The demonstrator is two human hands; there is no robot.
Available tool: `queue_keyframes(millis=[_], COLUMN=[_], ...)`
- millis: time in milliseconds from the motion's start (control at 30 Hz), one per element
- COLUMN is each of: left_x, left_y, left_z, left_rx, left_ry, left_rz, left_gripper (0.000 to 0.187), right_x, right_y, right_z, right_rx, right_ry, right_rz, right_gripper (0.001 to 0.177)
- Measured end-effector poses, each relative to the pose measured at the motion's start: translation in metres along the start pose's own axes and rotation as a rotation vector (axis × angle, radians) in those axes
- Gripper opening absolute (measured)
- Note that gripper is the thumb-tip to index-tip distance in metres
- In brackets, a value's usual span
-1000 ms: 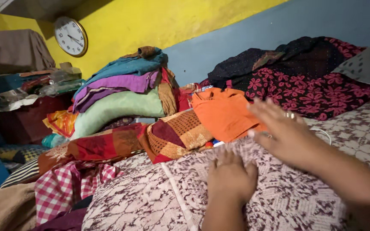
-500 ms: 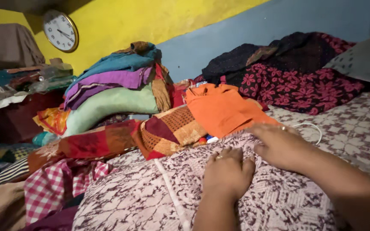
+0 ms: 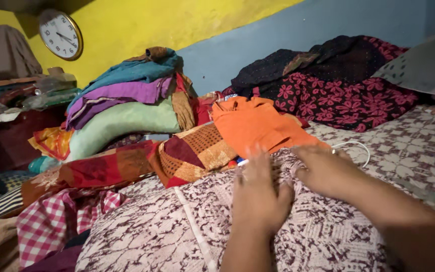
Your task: The person puts a pillowcase onto a pillow and then smooths it out by hand on a bed before moving other clothes aside.
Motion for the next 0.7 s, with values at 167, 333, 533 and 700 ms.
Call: queue_keyframes(millis=[167,333,533,700], left_x=[-0.002,-0.005,0.003,0.003], left_y=[0.007,0.008,0.006,0.002], left_z=[0.002,-0.007,-0.001,0.005], left_rx=[0.573,0.502,0.489,0.527], left_ry=[0.023,0.019,0.042,0.096], left_rz=[-0.4,-0.412,-0.398,-0.398], left_gripper=[0.063,0.056,0.054,0.055], right_x=[0.007,0.011,-0.007,-0.012], right_y=[-0.004,-0.013,-0.023,-0.082], right_z=[-0.047,0.001,0.03,0.017], right_rx=[-0.337,-0.005,-0.037,-0.117], right_ry=[-0.015,0.069,0.011,0.044], right_rz=[-0.129,0.093,-0.038,-0.243], right_gripper=[0.062,0.053,0.053,0.058])
Point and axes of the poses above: each hand's wrist, its own y-axis towards the middle knuckle, its own z-axis out of the palm, x = y × z, the point moved 2 cm from there along y, towards the middle knuckle, and after that the axes turned 8 degrees about -z, right-handed, at the moved point
